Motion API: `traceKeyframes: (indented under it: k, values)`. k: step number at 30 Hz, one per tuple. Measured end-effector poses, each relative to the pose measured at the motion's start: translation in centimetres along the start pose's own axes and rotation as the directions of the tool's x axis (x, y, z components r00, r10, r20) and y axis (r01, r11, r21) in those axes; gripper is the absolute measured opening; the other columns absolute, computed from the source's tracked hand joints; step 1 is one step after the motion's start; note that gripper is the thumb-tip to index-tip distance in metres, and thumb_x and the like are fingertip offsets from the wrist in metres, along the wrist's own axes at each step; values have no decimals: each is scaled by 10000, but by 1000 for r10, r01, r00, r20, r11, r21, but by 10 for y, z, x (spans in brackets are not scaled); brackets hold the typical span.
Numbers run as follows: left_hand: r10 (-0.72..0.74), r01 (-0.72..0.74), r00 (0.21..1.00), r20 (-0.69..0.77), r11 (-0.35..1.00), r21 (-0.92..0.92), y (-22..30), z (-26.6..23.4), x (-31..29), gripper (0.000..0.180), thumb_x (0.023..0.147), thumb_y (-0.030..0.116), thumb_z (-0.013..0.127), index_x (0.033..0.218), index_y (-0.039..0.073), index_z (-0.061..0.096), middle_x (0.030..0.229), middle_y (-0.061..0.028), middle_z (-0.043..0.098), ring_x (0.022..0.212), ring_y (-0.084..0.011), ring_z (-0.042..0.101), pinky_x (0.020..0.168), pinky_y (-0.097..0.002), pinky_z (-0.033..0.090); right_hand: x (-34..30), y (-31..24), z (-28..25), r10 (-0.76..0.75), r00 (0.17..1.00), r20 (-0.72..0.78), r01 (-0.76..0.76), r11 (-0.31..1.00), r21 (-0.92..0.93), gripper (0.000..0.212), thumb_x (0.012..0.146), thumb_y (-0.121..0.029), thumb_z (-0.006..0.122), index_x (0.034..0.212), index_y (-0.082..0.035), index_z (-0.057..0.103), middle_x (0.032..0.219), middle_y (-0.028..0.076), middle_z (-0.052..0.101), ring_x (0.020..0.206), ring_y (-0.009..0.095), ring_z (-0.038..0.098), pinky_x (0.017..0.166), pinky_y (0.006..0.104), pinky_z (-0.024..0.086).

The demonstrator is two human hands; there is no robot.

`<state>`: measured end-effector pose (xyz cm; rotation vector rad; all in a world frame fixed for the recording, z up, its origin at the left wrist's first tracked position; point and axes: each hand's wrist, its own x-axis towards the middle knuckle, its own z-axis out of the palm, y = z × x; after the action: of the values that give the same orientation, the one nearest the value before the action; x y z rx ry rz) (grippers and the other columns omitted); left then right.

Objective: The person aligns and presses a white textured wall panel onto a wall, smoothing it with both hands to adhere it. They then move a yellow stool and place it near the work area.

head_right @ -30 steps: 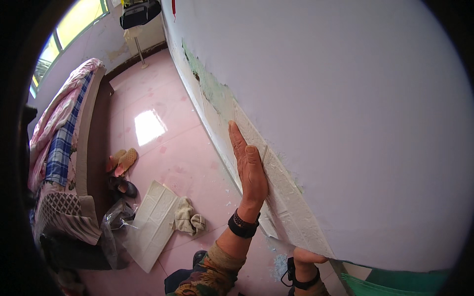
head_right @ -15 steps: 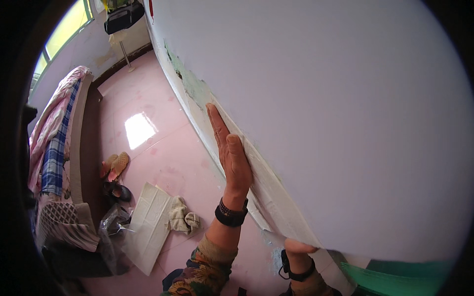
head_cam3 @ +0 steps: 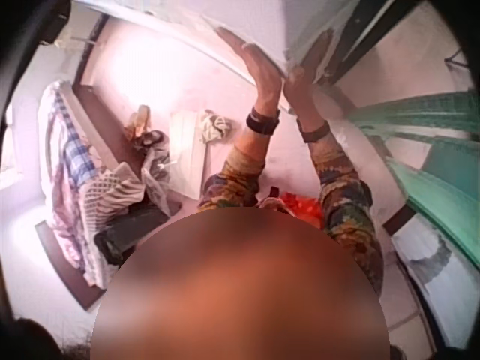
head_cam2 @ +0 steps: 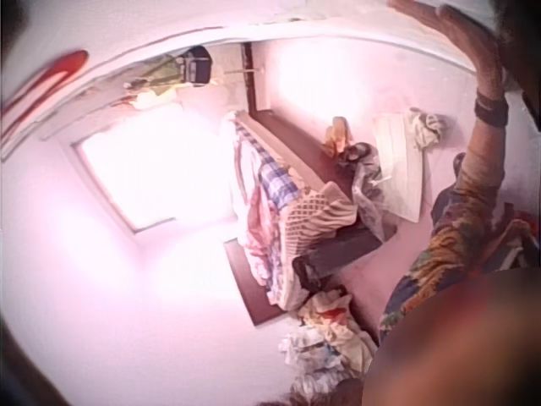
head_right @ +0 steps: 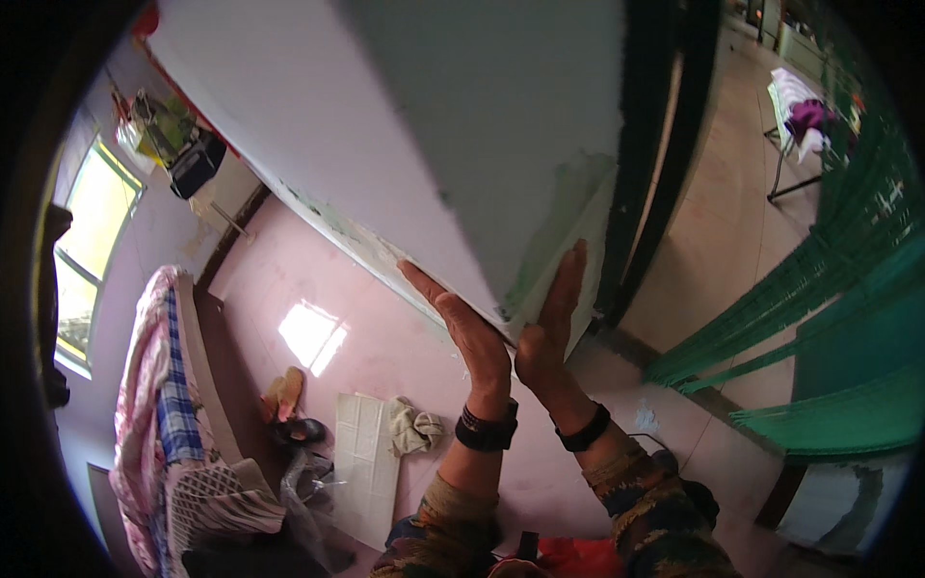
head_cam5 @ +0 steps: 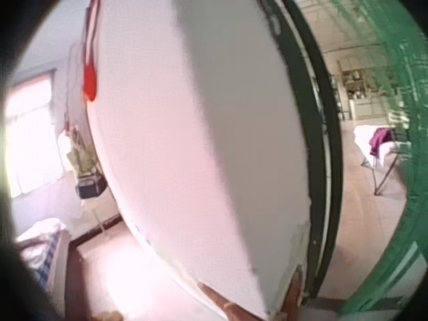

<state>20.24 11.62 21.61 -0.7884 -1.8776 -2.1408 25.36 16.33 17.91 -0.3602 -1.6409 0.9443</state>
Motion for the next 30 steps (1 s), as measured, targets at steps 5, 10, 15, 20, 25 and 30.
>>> traceKeyframes:
  k: [5, 10, 15, 20, 25, 30]
  values:
    - [-90, 97, 993, 73, 991, -95, 20, 2, -10, 805, 1036, 572, 204, 1563, 19, -49, 1643, -167, -86, 1519, -302, -58, 1218, -426, -8, 7, -5, -3, -97, 995, 27, 101, 970, -219, 853, 995, -607, 287, 1567, -26, 35, 1615, 260, 26, 1494, 435, 54, 1185, 540, 107]
    - [25, -17, 989, 143, 998, -63, 26, 1, -23, 840, 1020, 617, 215, 1564, 65, -109, 1641, -178, -47, 1514, -302, 53, 1212, -425, 97, 10, -6, -3, -26, 999, 30, 31, 985, -169, 935, 967, -630, 366, 1552, 11, 20, 1595, 305, 21, 1474, 479, 62, 1165, 581, 100]
    - [-104, 145, 966, 239, 976, -163, 22, -5, -31, 956, 950, 733, 280, 1577, 84, -37, 1588, -183, 161, 1431, -302, 260, 1158, -446, 248, 17, -21, -4, -51, 999, -1, 50, 985, -164, 1028, 925, -649, 450, 1538, 53, 15, 1576, 345, 21, 1459, 516, 62, 1144, 609, 95]
    - [-18, 40, 979, 202, 994, -105, 6, -7, -26, 1063, 887, 811, 329, 1561, 43, 37, 1550, -192, 225, 1399, -307, 310, 1132, -455, 293, 28, -19, -3, -57, 997, -57, 53, 996, -76, 905, 981, -578, 365, 1540, 55, 39, 1581, 335, 32, 1468, 496, 76, 1138, 615, 87]
    - [-50, 76, 985, 164, 985, -156, -10, -13, -31, 1053, 873, 824, 336, 1529, 26, 131, 1515, -176, 265, 1388, -305, 323, 1150, -450, 270, 51, -6, -5, -105, 987, -120, 98, 993, -66, 849, 1007, -542, 330, 1540, 57, 50, 1589, 311, 62, 1472, 473, 108, 1148, 605, 93]
    - [-153, 201, 971, 185, 941, -274, -13, -18, -33, 903, 943, 722, 341, 1544, 68, 180, 1568, -157, 266, 1430, -305, 297, 1182, -460, 255, 72, 7, -13, -119, 981, -156, 113, 993, -44, 757, 1031, -459, 341, 1536, 52, 103, 1589, 297, 97, 1466, 449, 157, 1171, 527, 141]
